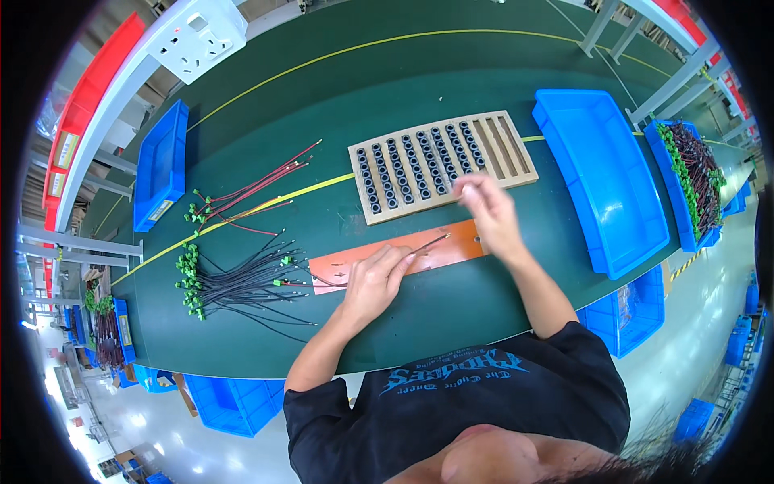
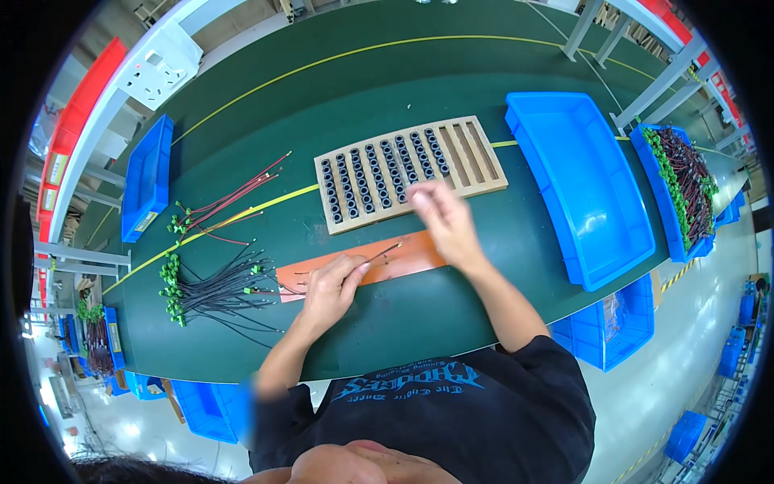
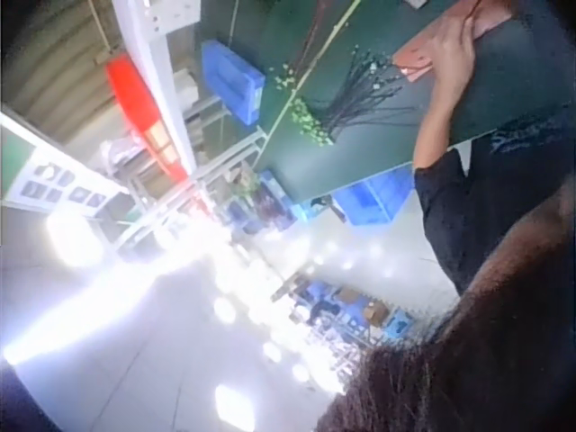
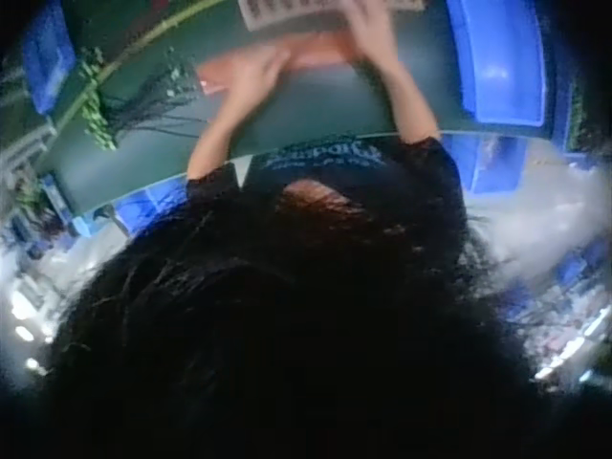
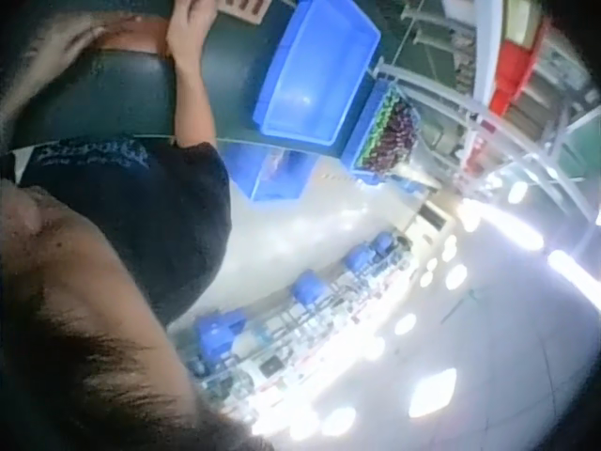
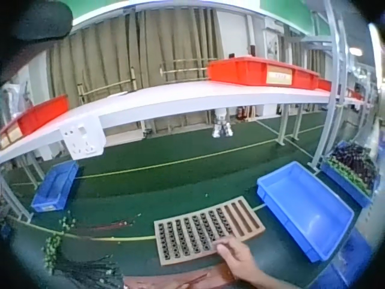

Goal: The person assembles wire harnesses by inserting black and red wires into green connectors and securing them with a crimping tool. They repeatedly pick wires from the table, attach them to connectors, and place the finished units into a blue bin.

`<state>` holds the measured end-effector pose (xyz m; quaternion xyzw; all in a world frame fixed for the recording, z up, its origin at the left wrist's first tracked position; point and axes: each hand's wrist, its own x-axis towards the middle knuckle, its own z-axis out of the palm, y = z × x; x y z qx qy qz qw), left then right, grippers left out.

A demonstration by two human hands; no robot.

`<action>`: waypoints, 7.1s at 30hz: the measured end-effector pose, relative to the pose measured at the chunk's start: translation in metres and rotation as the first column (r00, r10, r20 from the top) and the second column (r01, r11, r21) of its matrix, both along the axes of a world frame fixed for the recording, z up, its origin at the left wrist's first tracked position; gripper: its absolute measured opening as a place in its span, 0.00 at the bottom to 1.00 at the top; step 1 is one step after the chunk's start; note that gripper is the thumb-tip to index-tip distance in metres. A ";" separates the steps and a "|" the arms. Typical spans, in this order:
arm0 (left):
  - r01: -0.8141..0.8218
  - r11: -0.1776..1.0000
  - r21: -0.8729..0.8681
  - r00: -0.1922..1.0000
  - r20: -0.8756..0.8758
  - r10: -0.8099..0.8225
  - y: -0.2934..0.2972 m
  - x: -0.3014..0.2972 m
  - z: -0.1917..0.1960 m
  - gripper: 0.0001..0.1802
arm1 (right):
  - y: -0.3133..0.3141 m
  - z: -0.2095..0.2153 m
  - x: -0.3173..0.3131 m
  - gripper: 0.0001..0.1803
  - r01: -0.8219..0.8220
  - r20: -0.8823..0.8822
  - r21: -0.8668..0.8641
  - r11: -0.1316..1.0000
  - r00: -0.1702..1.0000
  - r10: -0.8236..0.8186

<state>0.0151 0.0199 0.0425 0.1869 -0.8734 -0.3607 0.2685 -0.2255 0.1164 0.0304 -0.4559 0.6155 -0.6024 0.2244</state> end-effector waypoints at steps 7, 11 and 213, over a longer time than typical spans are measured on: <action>0.003 0.991 0.137 0.998 -0.057 0.005 0.002 -0.005 -0.032 0.07 | -0.019 -0.037 -0.086 0.10 0.403 -0.679 0.077 0.912 0.691 -0.248; -0.030 0.934 0.357 0.995 -0.083 0.063 -0.003 -0.001 -0.037 0.08 | -0.019 -0.024 -0.069 0.09 0.393 -0.602 0.075 0.917 0.751 -0.272; -0.048 0.689 0.723 0.807 -0.378 0.454 -0.017 -0.012 -0.055 0.09 | -0.004 -0.018 0.124 0.14 -0.323 -0.306 0.023 0.946 0.899 0.315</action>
